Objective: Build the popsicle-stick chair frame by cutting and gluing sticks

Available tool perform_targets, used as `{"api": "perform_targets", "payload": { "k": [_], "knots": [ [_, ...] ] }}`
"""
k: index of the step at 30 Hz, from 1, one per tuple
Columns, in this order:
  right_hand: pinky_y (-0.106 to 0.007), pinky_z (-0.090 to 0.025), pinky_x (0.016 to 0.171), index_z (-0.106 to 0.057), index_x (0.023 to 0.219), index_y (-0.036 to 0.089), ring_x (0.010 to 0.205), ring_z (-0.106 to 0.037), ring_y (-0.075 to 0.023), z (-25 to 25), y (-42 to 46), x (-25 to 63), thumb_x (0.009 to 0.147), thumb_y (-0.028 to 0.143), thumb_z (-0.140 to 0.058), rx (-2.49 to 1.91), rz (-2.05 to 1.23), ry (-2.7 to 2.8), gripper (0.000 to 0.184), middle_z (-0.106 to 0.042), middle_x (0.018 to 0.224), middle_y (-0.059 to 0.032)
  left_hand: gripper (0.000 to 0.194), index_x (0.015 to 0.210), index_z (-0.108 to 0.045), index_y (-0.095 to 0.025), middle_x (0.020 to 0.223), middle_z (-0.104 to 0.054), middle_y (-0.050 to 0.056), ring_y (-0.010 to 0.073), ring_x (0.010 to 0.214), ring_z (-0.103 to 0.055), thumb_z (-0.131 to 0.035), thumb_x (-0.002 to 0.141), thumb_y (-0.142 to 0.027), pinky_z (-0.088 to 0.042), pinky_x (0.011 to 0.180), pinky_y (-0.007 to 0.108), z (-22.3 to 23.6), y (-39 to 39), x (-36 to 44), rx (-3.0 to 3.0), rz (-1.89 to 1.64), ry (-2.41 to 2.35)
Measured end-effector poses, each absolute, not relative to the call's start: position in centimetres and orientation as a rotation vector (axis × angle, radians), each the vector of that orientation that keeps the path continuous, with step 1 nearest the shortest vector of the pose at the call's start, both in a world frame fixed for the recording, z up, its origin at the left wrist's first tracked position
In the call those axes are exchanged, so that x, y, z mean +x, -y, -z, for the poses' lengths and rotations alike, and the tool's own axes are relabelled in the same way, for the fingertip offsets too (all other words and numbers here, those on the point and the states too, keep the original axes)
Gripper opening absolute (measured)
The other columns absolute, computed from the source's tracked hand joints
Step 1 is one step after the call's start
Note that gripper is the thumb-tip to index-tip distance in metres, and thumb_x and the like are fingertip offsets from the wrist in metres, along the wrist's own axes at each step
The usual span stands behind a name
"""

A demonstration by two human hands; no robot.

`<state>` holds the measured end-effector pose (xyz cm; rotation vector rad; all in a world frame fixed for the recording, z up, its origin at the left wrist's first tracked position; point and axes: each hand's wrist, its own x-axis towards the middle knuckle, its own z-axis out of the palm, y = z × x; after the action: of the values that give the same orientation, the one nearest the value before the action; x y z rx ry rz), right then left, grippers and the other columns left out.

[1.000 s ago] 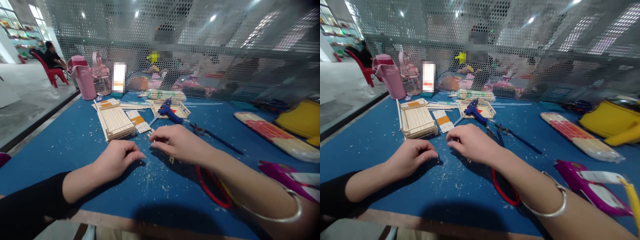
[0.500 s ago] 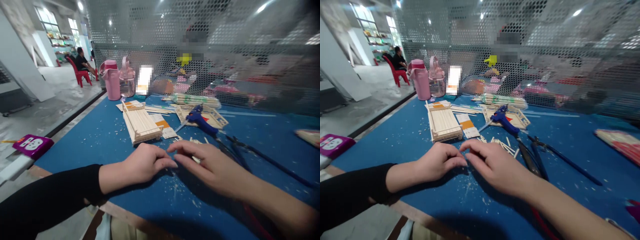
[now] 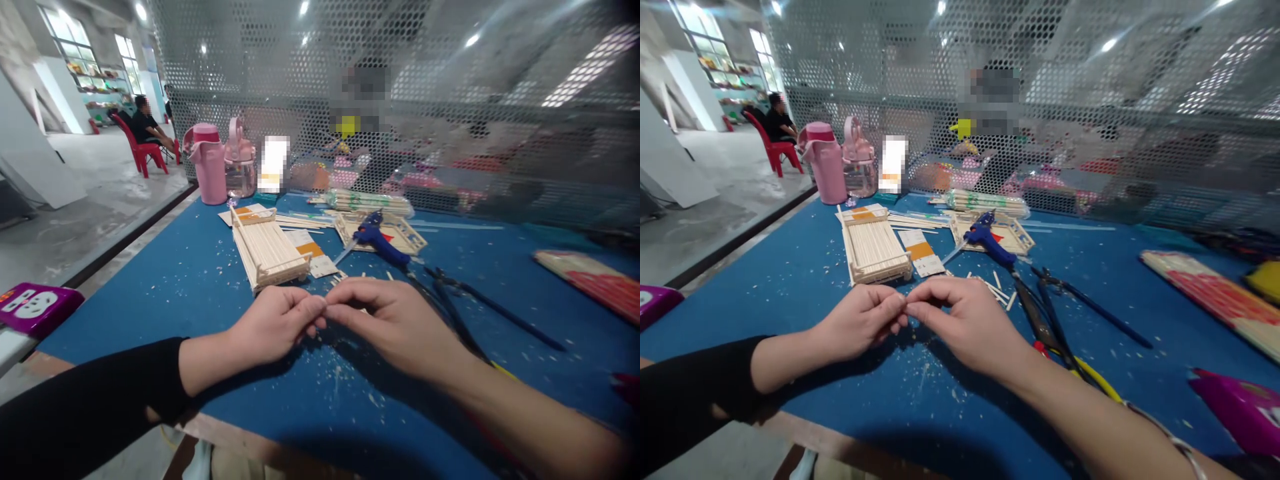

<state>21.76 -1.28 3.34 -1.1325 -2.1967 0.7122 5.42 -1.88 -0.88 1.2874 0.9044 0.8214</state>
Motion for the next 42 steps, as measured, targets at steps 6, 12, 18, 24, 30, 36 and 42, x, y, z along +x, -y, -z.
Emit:
{"api": "perform_targets", "payload": {
  "k": [6, 12, 18, 24, 30, 36, 42],
  "knots": [
    [-0.023, -0.046, 0.062, -0.068, 0.072, 0.022, 0.064, -0.062, -0.0125, -2.8, 1.3, 21.8, 0.082, 0.024, -0.053, -1.105, -0.619, 2.285, 0.018, -0.071, 0.069, 0.0006, 0.037, 0.063, -0.051, -0.014, 0.046, -0.042, -0.008, 0.003, 0.034, -0.033, -0.043, 0.092, -0.035, -0.025, 0.033, 0.016, 0.8, 1.9, 5.6, 1.254, -0.794, -0.933],
    [-0.025, -0.046, 0.063, -0.062, 0.071, 0.02, 0.064, -0.061, -0.0141, -1.8, 1.2, 22.1, 0.085, 0.029, -0.051, -1.173, -0.845, 2.068, 0.02, -0.067, 0.067, -0.001, 0.037, 0.068, -0.056, -0.013, 0.047, -0.047, -0.007, 0.0026, 0.033, -0.037, -0.041, 0.093, -0.036, -0.028, 0.033, 0.014, 0.6, 2.1, 5.5, 1.224, -0.755, -0.932],
    [-0.027, -0.047, 0.064, -0.061, 0.074, 0.019, 0.064, -0.059, -0.014, -0.7, 1.1, 22.1, 0.082, 0.032, -0.054, -1.149, -1.079, 1.92, 0.016, -0.064, 0.067, -0.0008, 0.027, 0.067, -0.055, -0.013, 0.047, -0.048, -0.007, 0.0015, 0.032, -0.038, -0.051, 0.088, -0.029, -0.028, 0.034, 0.014, 0.4, 1.9, 5.5, 1.139, -0.699, -0.969],
    [-0.029, -0.048, 0.07, -0.069, 0.083, 0.021, 0.075, -0.062, -0.0157, -2.4, 0.5, 23.6, 0.08, 0.027, -0.054, -1.181, -0.718, 2.17, 0.016, -0.07, 0.08, -0.0032, 0.025, 0.07, -0.054, -0.015, 0.05, -0.045, -0.007, 0.0042, 0.037, -0.036, -0.05, 0.087, -0.033, -0.029, 0.038, 0.018, 0.4, 2.1, 5.4, 1.371, -0.653, -1.118],
    [-0.031, -0.044, 0.059, -0.069, 0.082, 0.02, 0.064, -0.06, -0.0164, -5.0, -2.8, 28.5, 0.078, 0.028, -0.055, -1.609, -0.27, 2.241, 0.016, -0.069, 0.073, -0.0034, 0.027, 0.067, -0.062, -0.014, 0.059, -0.06, 0.002, 0.0115, 0.053, -0.047, -0.048, 0.085, -0.029, -0.033, 0.051, 0.024, 0.8, 1.8, 5.2, 2.168, -0.474, -1.311],
    [-0.028, -0.043, 0.058, -0.072, 0.077, 0.023, 0.063, -0.062, -0.0158, -2.9, -3.2, 29.1, 0.073, 0.024, -0.062, -1.686, -0.356, 2.55, 0.012, -0.071, 0.072, -0.0007, 0.033, 0.071, -0.067, -0.016, 0.071, -0.069, 0.007, 0.0171, 0.062, -0.058, -0.049, 0.088, -0.038, -0.039, 0.057, 0.027, 1.2, 1.4, 5.6, 2.32, -0.393, -1.342],
    [-0.027, -0.043, 0.059, -0.071, 0.071, 0.021, 0.066, -0.062, -0.0155, -1.9, -2.9, 29.0, 0.073, 0.024, -0.061, -1.637, -0.378, 2.539, 0.01, -0.071, 0.073, -0.0018, 0.034, 0.077, -0.07, -0.016, 0.074, -0.071, 0.006, 0.0163, 0.063, -0.059, -0.047, 0.089, -0.038, -0.039, 0.057, 0.026, 1.1, 1.6, 5.3, 2.271, -0.417, -1.299]
  ]
}}
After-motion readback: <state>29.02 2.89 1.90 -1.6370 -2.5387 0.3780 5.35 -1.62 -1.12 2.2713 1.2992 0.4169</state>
